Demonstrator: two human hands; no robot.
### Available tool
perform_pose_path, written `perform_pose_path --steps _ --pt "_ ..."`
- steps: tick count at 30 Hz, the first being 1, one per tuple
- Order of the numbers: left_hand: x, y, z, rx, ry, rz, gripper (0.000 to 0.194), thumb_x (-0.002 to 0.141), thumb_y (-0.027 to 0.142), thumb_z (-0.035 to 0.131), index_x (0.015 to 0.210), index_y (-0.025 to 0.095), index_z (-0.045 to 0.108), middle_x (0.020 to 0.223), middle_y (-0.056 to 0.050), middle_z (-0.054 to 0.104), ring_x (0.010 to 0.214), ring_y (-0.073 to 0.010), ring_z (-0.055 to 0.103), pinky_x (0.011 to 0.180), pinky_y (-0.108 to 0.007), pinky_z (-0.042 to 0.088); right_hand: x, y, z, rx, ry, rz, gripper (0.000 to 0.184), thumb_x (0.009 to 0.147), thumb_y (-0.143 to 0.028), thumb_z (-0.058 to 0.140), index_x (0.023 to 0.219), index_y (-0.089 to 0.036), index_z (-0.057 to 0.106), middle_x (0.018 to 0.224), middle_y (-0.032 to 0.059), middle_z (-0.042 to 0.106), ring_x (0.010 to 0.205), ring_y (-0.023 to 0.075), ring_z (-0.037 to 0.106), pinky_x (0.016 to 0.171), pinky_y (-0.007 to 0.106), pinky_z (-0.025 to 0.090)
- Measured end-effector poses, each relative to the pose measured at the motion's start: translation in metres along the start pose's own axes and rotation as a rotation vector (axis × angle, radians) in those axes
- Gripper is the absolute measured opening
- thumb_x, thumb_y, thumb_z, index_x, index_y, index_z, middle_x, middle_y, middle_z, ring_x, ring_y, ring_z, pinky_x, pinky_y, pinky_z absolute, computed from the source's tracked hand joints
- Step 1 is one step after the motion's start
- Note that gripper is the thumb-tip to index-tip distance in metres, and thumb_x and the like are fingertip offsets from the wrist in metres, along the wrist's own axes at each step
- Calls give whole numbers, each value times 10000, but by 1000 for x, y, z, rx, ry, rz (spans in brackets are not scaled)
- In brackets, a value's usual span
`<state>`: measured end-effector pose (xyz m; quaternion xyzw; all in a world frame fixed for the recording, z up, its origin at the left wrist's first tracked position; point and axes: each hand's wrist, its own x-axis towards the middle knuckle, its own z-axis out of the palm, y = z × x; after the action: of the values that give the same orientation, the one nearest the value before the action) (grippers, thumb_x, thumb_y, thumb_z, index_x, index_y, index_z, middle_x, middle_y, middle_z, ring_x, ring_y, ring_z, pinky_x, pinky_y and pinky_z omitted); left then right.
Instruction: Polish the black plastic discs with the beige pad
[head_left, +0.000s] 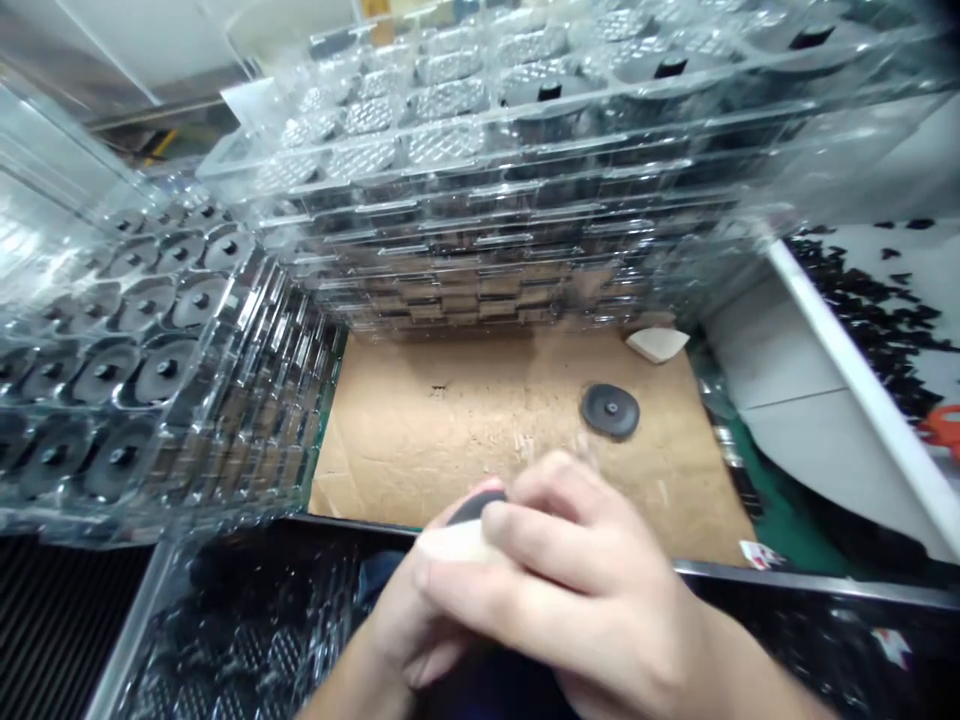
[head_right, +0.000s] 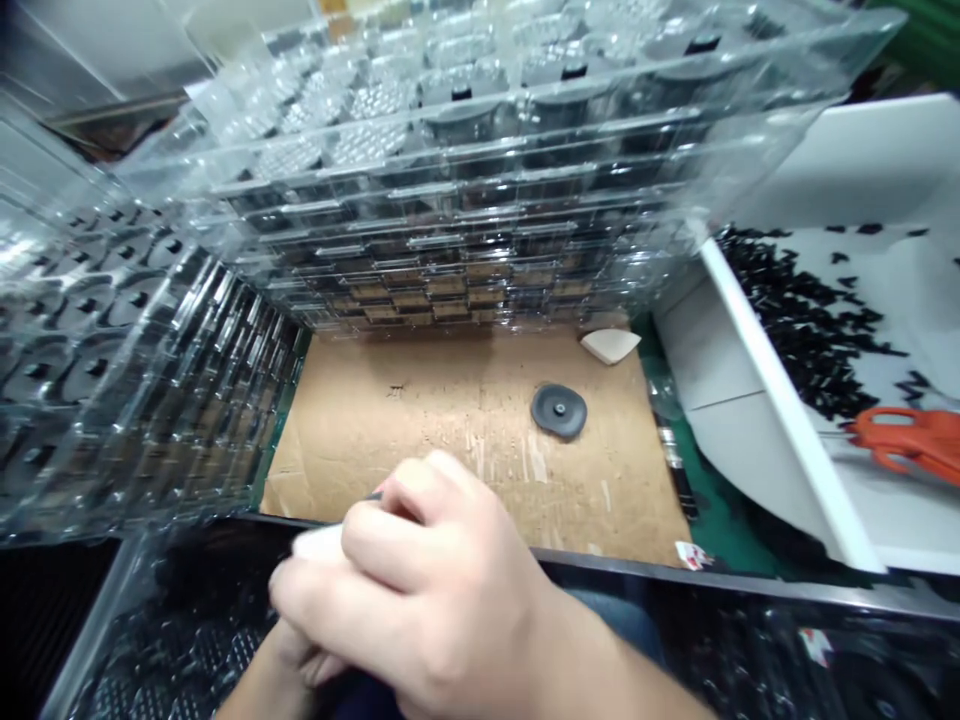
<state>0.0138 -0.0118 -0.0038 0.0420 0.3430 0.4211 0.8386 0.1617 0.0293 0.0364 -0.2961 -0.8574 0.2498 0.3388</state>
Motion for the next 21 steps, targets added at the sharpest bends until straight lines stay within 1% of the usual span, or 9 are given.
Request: perform_pose_path --steps 2,6,8,12,15,17,18,19,21 --pt "-1 1 -4 -1 -52 30 377 620 143 746 990 165 674 880 -19 715 877 -175 649 778 -213 474 4 11 1 59 -21 10 308 890 -100 381 1003 -198 650 717 16 623 648 153 487 616 296 396" --pt "-3 3 -19 -82 -93 107 437 623 171 749 1041 259 654 1084 -49 693 908 -221 667 759 -246 505 -24 39 19 26 113 427 243 899 -176 445 1077 -223 603 929 39 656 804 163 577 681 290 451" --pt "-3 3 -24 -117 -105 106 422 646 151 728 1048 252 651 1077 -64 696 923 -233 665 776 -259 506 -48 51 39 85 66 588 227 903 -247 452 1068 -240 608 985 39 668 866 169 615 709 286 492" --pt "-1 4 -23 -133 -121 88 417 641 144 731 1041 235 654 1033 -60 705 907 -219 668 765 -244 509 -79 62 68 115 -42 652 243 864 -267 456 984 -207 658 884 39 715 809 193 671 699 312 544" --pt "0 6 -16 -117 -159 65 427 620 173 753 1032 228 657 1018 -50 704 890 -211 668 754 -240 510 -68 52 53 45 25 726 274 879 -287 459 1100 -202 599 967 53 702 732 183 673 587 279 539" --pt "-1 7 -14 -112 -176 52 437 604 191 768 1025 231 660 1004 -42 705 880 -207 666 744 -242 506 -49 36 32 -37 172 696 286 892 -298 475 1165 -248 542 1029 37 674 727 165 653 549 248 506" --pt "-1 6 -14 -101 -168 43 449 594 194 775 1026 229 660 980 -38 709 865 -199 666 740 -237 500 -38 27 22 -68 242 598 288 895 -289 482 1179 -270 528 1049 28 660 779 165 640 591 247 496" --pt "-1 6 -14 -81 -141 21 447 599 199 774 1030 222 659 954 -36 713 853 -189 664 747 -236 493 -27 18 13 -66 254 451 280 906 -269 471 1179 -281 530 1011 20 664 795 164 624 633 257 482" --pt "-1 3 -17 -21 -64 -6 439 623 210 763 1048 202 654 914 -33 718 840 -165 654 779 -231 473 -9 6 4 -11 125 146 266 923 -219 424 1139 -244 577 837 26 667 706 159 583 618 275 442"
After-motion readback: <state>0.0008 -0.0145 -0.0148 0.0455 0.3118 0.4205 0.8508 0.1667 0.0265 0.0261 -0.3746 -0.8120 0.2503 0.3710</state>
